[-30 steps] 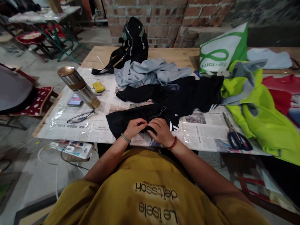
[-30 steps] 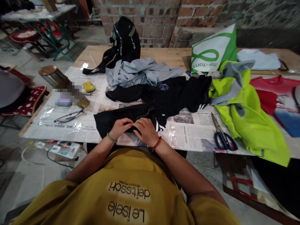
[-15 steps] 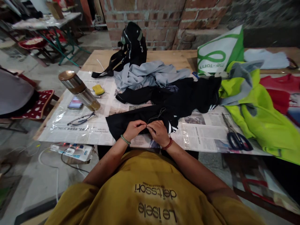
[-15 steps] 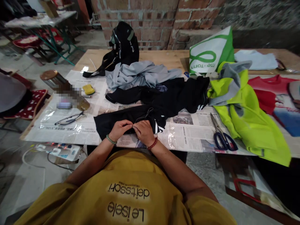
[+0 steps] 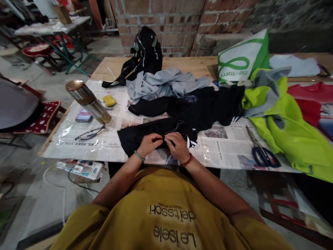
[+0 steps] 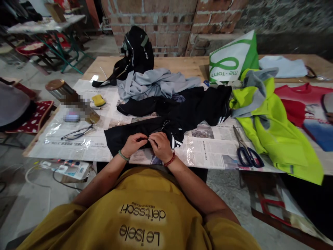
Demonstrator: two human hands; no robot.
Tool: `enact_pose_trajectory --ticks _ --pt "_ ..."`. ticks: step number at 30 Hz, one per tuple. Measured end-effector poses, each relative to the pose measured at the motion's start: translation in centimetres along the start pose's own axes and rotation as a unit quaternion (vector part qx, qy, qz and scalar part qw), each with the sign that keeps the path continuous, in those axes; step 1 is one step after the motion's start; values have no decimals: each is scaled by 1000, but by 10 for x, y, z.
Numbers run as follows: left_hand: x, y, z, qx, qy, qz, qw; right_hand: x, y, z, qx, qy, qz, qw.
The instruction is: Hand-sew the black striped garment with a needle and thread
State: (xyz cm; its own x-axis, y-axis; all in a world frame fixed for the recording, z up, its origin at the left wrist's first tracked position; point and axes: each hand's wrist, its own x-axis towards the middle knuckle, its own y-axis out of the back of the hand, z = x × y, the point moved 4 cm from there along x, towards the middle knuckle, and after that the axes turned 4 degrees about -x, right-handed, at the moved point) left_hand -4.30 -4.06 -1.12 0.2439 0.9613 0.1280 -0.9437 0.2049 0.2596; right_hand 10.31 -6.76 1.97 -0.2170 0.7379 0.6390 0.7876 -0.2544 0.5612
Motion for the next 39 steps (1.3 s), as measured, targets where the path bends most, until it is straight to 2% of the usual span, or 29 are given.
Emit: enact_pose_trajectory --ticks 7,18,30,39 --pt "-1 2 3 2 8 -8 1000 3 -6 -8 -7 13 -21 1000" --pt "0 0 2 -5 27 1 1000 7 -4 -9 -78 51 -14 996" --pt "-1 -1 7 39 16 -2 999 11 -4 -8 -99 62 -20 993" --pt "0 0 3 30 20 -13 999 3 -9 -9 -100 91 -70 988"
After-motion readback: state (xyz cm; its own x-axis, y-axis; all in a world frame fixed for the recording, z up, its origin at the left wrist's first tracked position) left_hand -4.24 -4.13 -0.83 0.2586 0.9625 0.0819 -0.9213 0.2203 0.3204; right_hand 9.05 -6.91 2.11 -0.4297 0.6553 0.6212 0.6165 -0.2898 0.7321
